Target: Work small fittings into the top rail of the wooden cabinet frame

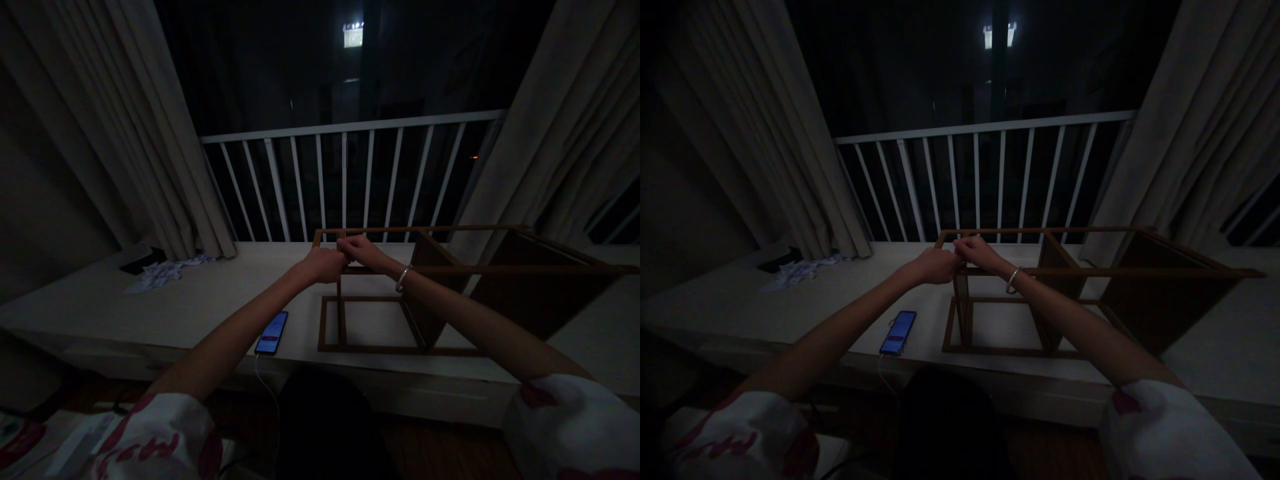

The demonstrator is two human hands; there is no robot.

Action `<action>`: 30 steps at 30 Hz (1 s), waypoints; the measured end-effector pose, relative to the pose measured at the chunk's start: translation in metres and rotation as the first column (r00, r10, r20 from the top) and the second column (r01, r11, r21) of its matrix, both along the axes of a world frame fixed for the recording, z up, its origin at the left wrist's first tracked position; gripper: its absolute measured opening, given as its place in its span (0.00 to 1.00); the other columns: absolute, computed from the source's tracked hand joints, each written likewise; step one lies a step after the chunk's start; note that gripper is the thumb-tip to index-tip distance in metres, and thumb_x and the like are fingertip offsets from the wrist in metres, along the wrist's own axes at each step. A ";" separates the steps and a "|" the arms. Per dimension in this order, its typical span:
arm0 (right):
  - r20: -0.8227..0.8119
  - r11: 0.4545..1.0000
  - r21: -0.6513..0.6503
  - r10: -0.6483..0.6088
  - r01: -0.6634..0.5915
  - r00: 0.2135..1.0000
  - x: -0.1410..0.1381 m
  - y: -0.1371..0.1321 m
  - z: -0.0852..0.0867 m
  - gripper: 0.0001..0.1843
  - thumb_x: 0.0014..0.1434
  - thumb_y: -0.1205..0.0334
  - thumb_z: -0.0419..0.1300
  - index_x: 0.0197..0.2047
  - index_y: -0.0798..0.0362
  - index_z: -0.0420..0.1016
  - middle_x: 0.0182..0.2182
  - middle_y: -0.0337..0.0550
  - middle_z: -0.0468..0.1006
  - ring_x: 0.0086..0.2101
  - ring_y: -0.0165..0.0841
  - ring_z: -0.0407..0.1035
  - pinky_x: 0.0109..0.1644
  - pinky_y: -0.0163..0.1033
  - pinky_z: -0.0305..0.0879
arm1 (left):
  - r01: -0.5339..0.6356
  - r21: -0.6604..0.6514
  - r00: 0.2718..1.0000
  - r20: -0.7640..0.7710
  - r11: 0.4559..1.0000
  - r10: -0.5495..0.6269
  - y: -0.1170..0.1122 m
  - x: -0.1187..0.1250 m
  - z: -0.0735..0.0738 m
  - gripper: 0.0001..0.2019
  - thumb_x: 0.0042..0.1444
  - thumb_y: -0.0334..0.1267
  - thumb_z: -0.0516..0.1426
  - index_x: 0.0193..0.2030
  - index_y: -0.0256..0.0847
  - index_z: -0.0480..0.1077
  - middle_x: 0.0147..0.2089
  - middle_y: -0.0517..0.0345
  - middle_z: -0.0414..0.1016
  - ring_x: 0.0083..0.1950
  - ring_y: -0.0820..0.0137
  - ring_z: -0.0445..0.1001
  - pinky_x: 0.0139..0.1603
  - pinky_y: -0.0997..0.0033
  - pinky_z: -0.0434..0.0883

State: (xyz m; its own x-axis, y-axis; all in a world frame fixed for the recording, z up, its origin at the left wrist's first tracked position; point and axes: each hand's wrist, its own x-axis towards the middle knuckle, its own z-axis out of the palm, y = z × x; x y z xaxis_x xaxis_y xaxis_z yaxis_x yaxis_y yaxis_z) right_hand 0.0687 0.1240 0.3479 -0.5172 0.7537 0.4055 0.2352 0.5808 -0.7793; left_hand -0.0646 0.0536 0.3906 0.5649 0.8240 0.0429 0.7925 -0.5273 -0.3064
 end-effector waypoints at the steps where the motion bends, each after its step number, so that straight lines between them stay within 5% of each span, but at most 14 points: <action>1: -0.002 1.000 0.002 0.002 -0.002 1.000 0.000 0.000 0.000 0.24 0.54 0.45 0.45 0.24 0.59 0.65 0.17 0.36 0.63 0.20 0.23 0.57 0.23 0.30 0.53 | 0.006 -0.005 1.000 0.003 1.000 -0.006 0.001 -0.001 0.000 0.12 0.53 0.35 0.46 0.41 0.40 0.67 0.37 0.47 0.73 0.40 0.60 0.72 0.36 0.62 0.67; 30: 0.042 1.000 0.016 -0.019 0.019 0.999 0.001 0.002 -0.002 0.26 0.54 0.44 0.45 0.23 0.59 0.67 0.17 0.40 0.67 0.20 0.23 0.59 0.24 0.30 0.54 | 0.112 0.027 0.993 -0.041 0.993 -0.110 0.005 -0.017 -0.004 0.16 0.51 0.28 0.49 0.46 0.46 0.65 0.35 0.54 0.74 0.38 0.67 0.72 0.37 0.70 0.63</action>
